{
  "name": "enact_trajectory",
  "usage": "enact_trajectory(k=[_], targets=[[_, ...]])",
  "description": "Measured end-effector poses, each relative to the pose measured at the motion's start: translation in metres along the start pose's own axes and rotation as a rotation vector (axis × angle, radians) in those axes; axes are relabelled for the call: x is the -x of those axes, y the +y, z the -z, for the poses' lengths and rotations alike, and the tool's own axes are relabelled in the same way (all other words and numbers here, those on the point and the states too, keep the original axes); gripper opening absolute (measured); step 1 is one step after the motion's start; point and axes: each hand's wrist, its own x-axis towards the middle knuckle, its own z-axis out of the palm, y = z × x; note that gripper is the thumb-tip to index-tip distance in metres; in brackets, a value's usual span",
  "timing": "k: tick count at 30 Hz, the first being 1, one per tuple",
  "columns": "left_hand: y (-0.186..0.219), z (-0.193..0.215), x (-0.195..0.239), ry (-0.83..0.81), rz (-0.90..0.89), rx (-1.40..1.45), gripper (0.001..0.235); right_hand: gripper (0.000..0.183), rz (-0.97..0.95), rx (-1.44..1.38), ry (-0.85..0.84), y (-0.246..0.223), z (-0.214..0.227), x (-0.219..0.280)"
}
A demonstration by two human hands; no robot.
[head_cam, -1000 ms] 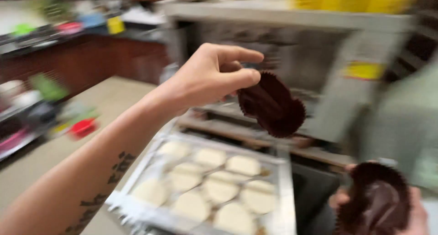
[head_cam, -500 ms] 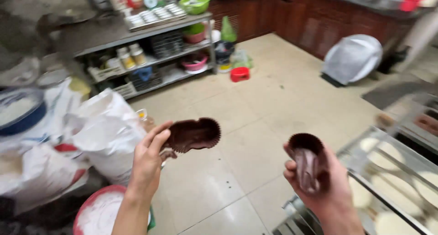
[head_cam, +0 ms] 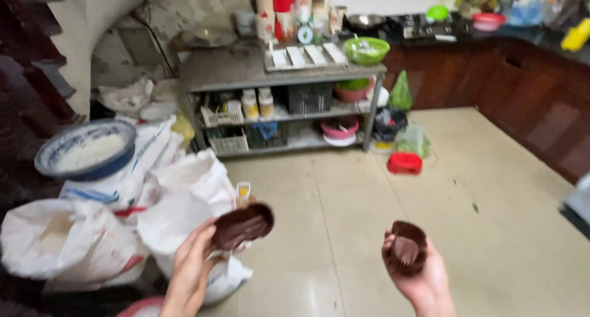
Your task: The person retrieves rectangular metal molds from a green basket and arranges them on a baking tray. They then retrieve brown silicone liners from a plastic bag and place one liner into each metal mold, pressing them into place.
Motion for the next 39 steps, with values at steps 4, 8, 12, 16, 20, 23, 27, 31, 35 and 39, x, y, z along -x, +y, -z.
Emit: enact_trajectory(k=[4, 8, 12, 16, 20, 23, 27, 31, 35, 39], targets=[[-0.007, -0.003, -0.094, 0.149, 0.052, -0.018, 0.04, 0.041, -0.073, 0.068, 0.096, -0.007, -0.095, -0.091], [-0.019, 0.001, -0.161, 0.274, 0.069, 0.001, 0.04, 0.042, -0.16, 0.187, 0.028, -0.002, -0.164, -0.183], [-0.016, -0.033, -0.23, 0.435, 0.15, 0.013, 0.04, 0.051, -0.169, 0.262, 0.027, -0.007, -0.227, -0.265], [-0.061, -0.043, -0.384, 0.419, 0.185, -0.016, 0.048, 0.045, -0.14, 0.139, 0.053, -0.035, -0.251, -0.383], [-0.092, -0.11, -0.547, 0.335, 0.256, 0.135, 0.044, 0.039, -0.038, 0.209, 0.026, -0.086, -0.274, -0.485], [-0.09, -0.192, -0.625, 0.27, 0.218, 0.157, 0.037, 0.042, 0.028, 0.297, 0.025, -0.109, -0.306, -0.517], [-0.057, -0.312, -0.697, 0.054, 0.085, 0.145, 0.043, 0.042, 0.142, 0.406, 0.068, -0.128, -0.348, -0.594], [-0.01, -0.385, -0.755, 0.134, 0.173, 0.078, 0.047, 0.06, 0.071, 0.377, 0.174, -0.129, -0.378, -0.722], [-0.018, -0.379, -0.857, 0.232, 0.106, 0.043, 0.046, 0.045, -0.009, 0.338, -0.09, -0.136, -0.405, -0.877], [-0.064, -0.308, -0.966, 0.404, -0.049, 0.059, 0.044, 0.041, -0.204, 0.324, -0.114, -0.102, -0.497, -0.982]])
